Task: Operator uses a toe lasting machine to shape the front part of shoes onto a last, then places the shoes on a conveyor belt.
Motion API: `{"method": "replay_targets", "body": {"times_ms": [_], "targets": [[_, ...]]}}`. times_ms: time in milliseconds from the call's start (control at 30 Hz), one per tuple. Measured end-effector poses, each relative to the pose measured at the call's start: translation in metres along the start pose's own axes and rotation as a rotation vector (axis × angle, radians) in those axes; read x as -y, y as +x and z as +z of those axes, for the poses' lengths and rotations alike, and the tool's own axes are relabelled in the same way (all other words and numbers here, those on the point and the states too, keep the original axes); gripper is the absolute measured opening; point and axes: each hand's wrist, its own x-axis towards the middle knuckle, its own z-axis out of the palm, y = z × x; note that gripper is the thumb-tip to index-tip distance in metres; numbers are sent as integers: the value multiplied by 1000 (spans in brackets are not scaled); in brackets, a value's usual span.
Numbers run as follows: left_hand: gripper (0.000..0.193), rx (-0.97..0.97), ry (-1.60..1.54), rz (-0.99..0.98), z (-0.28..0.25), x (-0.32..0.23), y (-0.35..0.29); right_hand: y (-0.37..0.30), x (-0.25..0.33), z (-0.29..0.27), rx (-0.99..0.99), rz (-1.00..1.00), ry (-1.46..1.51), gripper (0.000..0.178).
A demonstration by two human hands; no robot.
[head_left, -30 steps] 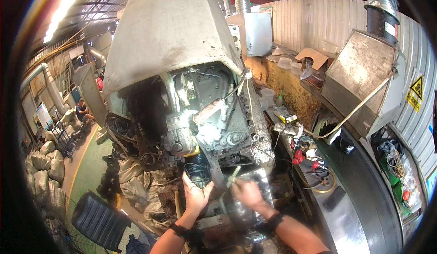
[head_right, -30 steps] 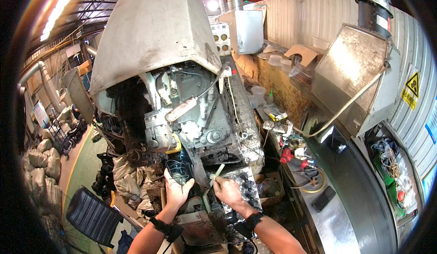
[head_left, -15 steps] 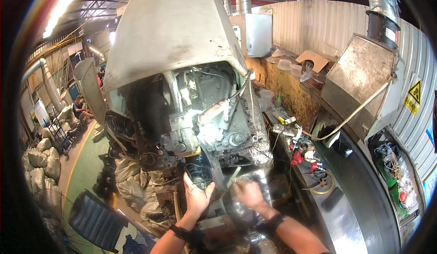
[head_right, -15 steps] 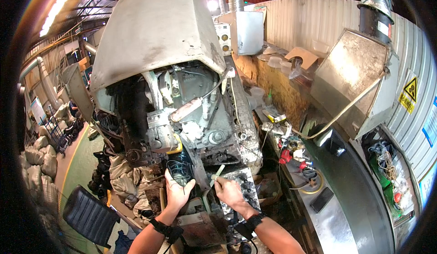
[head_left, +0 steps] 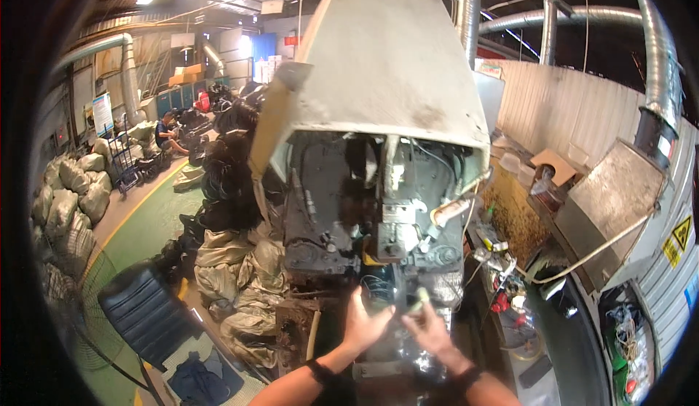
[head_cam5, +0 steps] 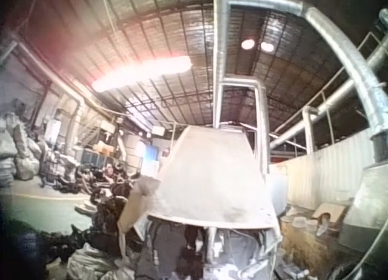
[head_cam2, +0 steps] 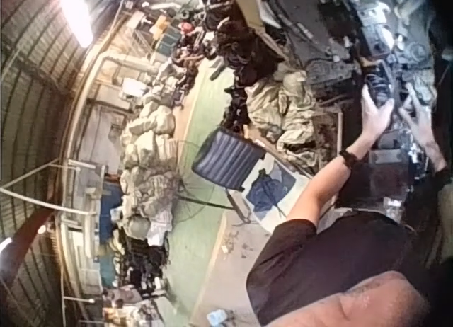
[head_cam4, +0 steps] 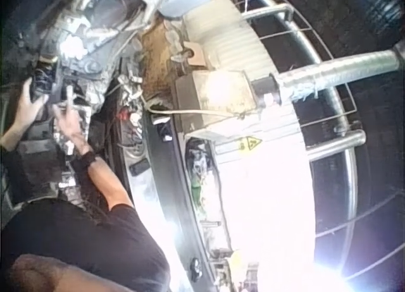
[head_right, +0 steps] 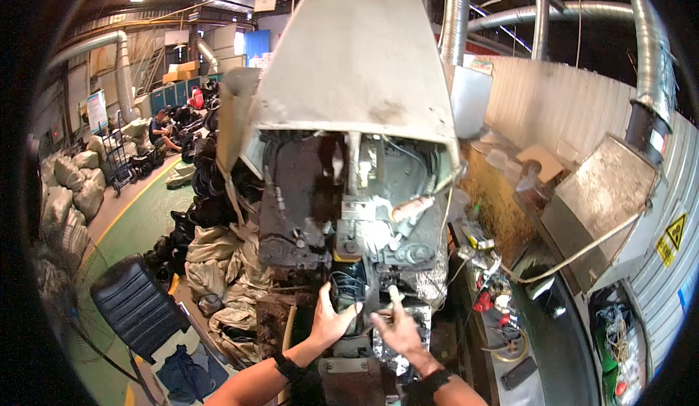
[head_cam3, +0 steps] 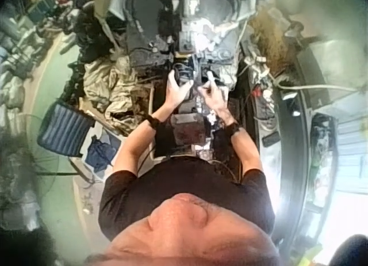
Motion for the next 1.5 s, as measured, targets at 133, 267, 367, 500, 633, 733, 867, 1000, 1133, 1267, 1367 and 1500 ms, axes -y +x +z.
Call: {"method": "replay_targets", "body": {"times_ms": [133, 267, 367, 500, 633, 733, 867, 1000, 1133, 1267, 1367, 1500], "targets": [[71, 184, -594, -306, -17, 32, 8, 2, 38, 49, 217, -169, -91, 131], [46, 199, -708, -465, -38, 19, 11, 6, 23, 74, 50, -115, -386, 128], [35, 150, -591, -341, -31, 52, -1, 2, 37, 72, -77, -237, -467, 122], [49, 133, -761, -475, -45, 37, -8, -14, 87, 45, -163, 53, 161, 98], [55, 257, -1329, -502, -63, -12, -12, -56, 77, -15, -71, 436, 1101, 65], [50, 536, -1338, -258, -64, -58, -29, -116, 55, -41, 201, 700, 1567, 65], [64, 594, -1337, -130, -51, -108, -65, -173, 40, -40, -196, 704, 985, 70], [65, 843, -1705, -185, -20, -139, -79, -227, -10, -64, 30, 548, 1836, 70], [49, 799, -1410, -312, 24, -176, -102, -267, -5, -90, -96, 345, 1895, 66], [52, 812, -1349, -370, 95, -168, -138, -305, 12, -123, -689, 701, 1653, 50], [55, 842, -1233, -486, 158, -153, -179, -330, 58, -168, -970, 838, 1206, 34], [38, 1254, -520, -521, 257, -113, -232, -455, -69, -211, -1232, 723, 1358, 29]]}}
